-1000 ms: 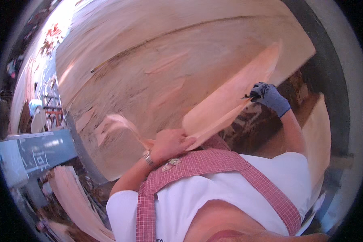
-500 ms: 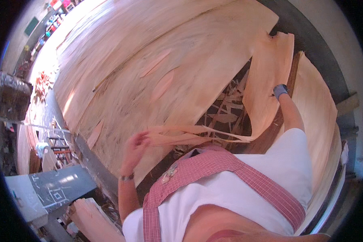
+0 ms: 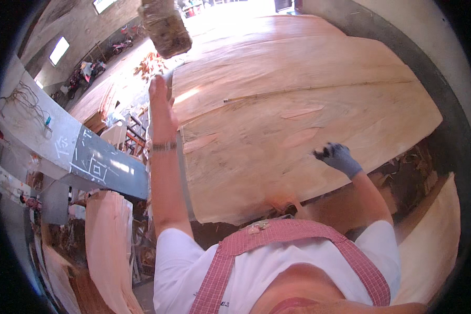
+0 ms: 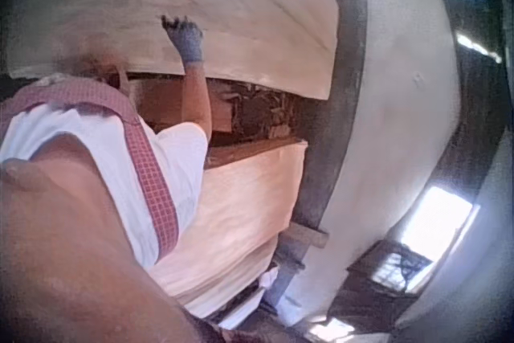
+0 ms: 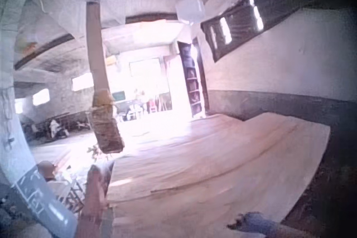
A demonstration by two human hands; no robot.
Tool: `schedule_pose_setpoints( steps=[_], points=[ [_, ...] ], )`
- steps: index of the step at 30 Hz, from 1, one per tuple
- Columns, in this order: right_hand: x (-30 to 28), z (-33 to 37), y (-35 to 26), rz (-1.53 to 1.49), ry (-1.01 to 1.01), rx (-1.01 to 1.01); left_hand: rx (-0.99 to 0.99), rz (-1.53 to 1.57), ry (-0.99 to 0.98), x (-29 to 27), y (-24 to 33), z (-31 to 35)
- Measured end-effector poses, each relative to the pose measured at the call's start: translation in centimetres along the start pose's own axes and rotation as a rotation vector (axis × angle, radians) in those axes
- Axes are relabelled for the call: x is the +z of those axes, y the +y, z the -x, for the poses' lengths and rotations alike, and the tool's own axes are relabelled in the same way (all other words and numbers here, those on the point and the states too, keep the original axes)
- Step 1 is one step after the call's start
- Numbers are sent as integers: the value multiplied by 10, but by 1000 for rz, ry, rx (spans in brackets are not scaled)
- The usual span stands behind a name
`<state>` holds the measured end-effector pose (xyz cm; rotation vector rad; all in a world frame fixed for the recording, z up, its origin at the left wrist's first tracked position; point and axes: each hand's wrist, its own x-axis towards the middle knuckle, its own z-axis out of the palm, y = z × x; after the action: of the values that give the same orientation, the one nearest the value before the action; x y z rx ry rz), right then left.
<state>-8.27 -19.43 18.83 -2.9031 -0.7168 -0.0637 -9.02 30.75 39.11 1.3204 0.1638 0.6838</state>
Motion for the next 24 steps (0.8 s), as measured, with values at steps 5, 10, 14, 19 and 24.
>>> schedule_pose_setpoints(
  steps=[5,10,14,19,24],
  points=[
    [-87,-95,-148,-299,301,-454,372,-658,-32,-10,-9,-86],
    [-214,-173,-293,-534,842,-653,666,-671,-81,-29,-43,-38],
    [-333,-234,-393,-446,1113,-587,571,-858,-159,-58,-56,39],
    [-362,-251,-445,-1337,786,-576,560,-924,-534,-95,-98,98],
    [-250,-186,-438,-1494,519,-606,258,-234,-714,-155,-58,76]
  ],
)
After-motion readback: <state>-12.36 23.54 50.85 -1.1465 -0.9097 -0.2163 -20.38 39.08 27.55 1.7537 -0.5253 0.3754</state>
